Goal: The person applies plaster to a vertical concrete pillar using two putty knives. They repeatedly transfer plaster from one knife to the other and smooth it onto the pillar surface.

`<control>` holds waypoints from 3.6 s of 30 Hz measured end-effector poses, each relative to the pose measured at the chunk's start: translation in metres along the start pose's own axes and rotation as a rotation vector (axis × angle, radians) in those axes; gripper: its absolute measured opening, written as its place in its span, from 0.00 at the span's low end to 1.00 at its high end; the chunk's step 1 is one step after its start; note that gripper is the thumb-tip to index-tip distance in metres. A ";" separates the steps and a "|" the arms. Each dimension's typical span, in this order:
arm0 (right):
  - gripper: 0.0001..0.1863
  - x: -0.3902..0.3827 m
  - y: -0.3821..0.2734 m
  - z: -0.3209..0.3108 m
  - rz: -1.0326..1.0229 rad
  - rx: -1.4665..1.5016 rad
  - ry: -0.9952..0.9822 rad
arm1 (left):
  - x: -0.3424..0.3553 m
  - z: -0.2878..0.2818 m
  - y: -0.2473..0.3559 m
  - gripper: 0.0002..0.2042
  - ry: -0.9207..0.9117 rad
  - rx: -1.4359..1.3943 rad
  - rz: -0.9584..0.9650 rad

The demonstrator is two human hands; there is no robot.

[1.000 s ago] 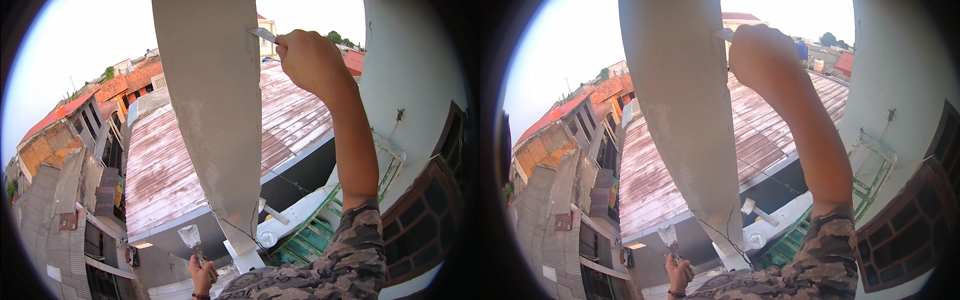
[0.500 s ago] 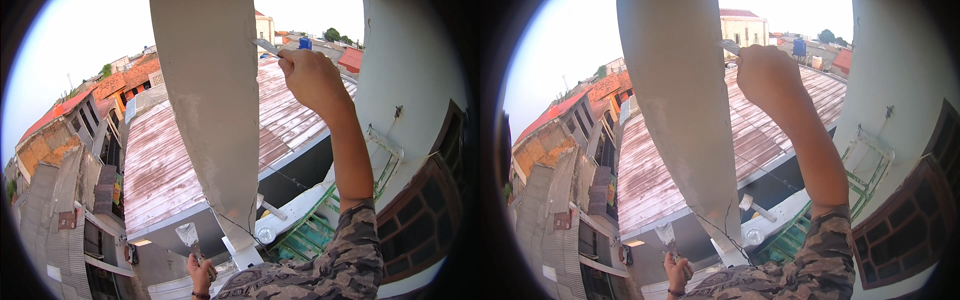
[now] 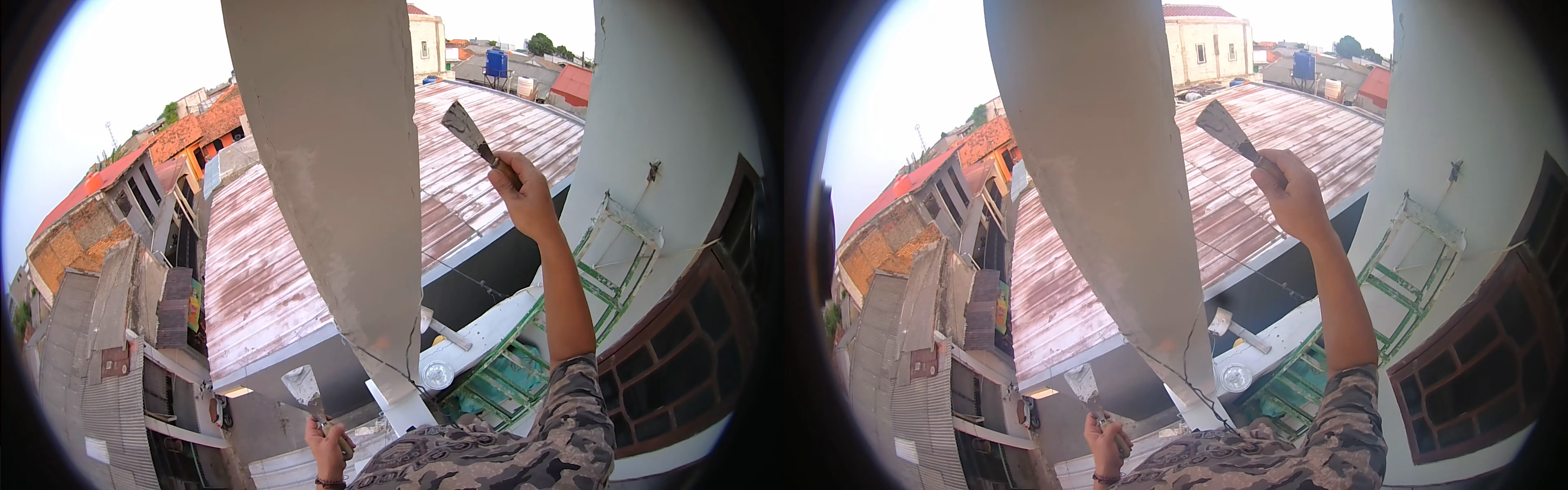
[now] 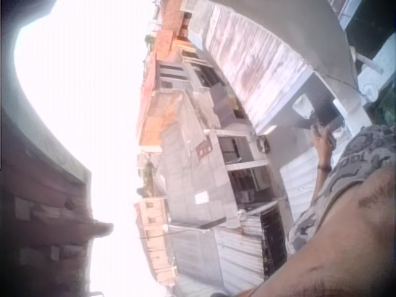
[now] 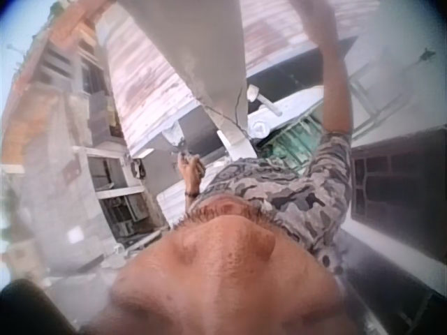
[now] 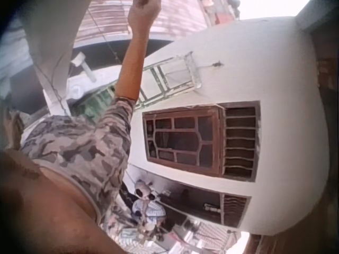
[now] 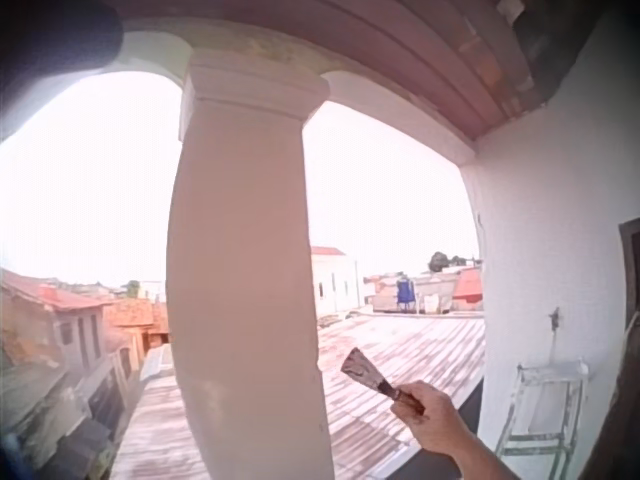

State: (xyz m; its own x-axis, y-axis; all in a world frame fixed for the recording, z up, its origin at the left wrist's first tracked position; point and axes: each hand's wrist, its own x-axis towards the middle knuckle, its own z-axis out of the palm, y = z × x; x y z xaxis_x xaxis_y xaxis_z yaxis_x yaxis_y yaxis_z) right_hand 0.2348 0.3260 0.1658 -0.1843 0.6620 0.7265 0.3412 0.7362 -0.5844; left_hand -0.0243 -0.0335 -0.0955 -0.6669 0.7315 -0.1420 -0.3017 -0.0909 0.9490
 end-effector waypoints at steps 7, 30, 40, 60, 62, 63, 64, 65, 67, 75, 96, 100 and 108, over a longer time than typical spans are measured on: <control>0.12 0.043 0.044 0.023 -0.084 0.121 -0.122 | -0.002 0.021 0.011 0.12 -0.002 0.051 0.060; 0.13 0.077 0.027 0.003 -0.334 -0.584 0.197 | 0.000 0.060 0.019 0.13 0.009 0.079 0.090; 0.12 0.036 -0.044 0.021 -0.629 -0.605 0.274 | 0.006 0.063 0.018 0.13 -0.041 0.075 0.101; 0.19 0.092 -0.035 -0.001 -0.607 -0.585 0.130 | -0.004 0.057 0.019 0.13 -0.042 0.039 0.100; 0.20 0.096 -0.025 -0.005 -0.582 -0.560 0.118 | -0.005 0.056 0.017 0.13 -0.041 0.045 0.092; 0.20 0.096 -0.025 -0.009 -0.564 -0.565 0.112 | -0.005 0.053 0.016 0.13 -0.042 0.054 0.091; 0.20 0.095 -0.027 -0.012 -0.547 -0.567 0.104 | -0.006 0.051 0.015 0.13 -0.039 0.062 0.089; 0.20 0.091 -0.031 -0.017 -0.542 -0.648 0.132 | -0.007 0.051 0.015 0.13 -0.029 0.057 0.087; 0.20 0.088 -0.030 -0.025 -0.498 -0.649 0.161 | -0.008 0.051 0.016 0.13 -0.015 0.045 0.087; 0.18 0.072 -0.037 0.003 -0.587 -0.496 0.153 | -0.004 0.055 0.018 0.14 -0.049 0.035 0.073; 0.13 0.037 -0.062 0.000 -0.501 -0.669 0.285 | -0.005 0.049 0.012 0.13 -0.043 0.033 0.080; 0.12 0.031 -0.040 0.016 -0.575 -0.638 0.253 | -0.003 0.047 0.015 0.14 -0.062 0.049 0.079; 0.16 0.025 -0.047 -0.004 -0.326 -0.605 0.221 | -0.007 0.046 0.019 0.13 -0.070 0.048 0.056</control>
State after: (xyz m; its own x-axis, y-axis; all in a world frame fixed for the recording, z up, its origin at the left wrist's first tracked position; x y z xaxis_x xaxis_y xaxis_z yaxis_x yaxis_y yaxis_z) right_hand 0.2182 0.3076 0.2133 -0.1948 0.3307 0.9234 0.7633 0.6424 -0.0690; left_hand 0.0062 -0.0091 -0.0633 -0.6322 0.7717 -0.0700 -0.2314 -0.1018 0.9675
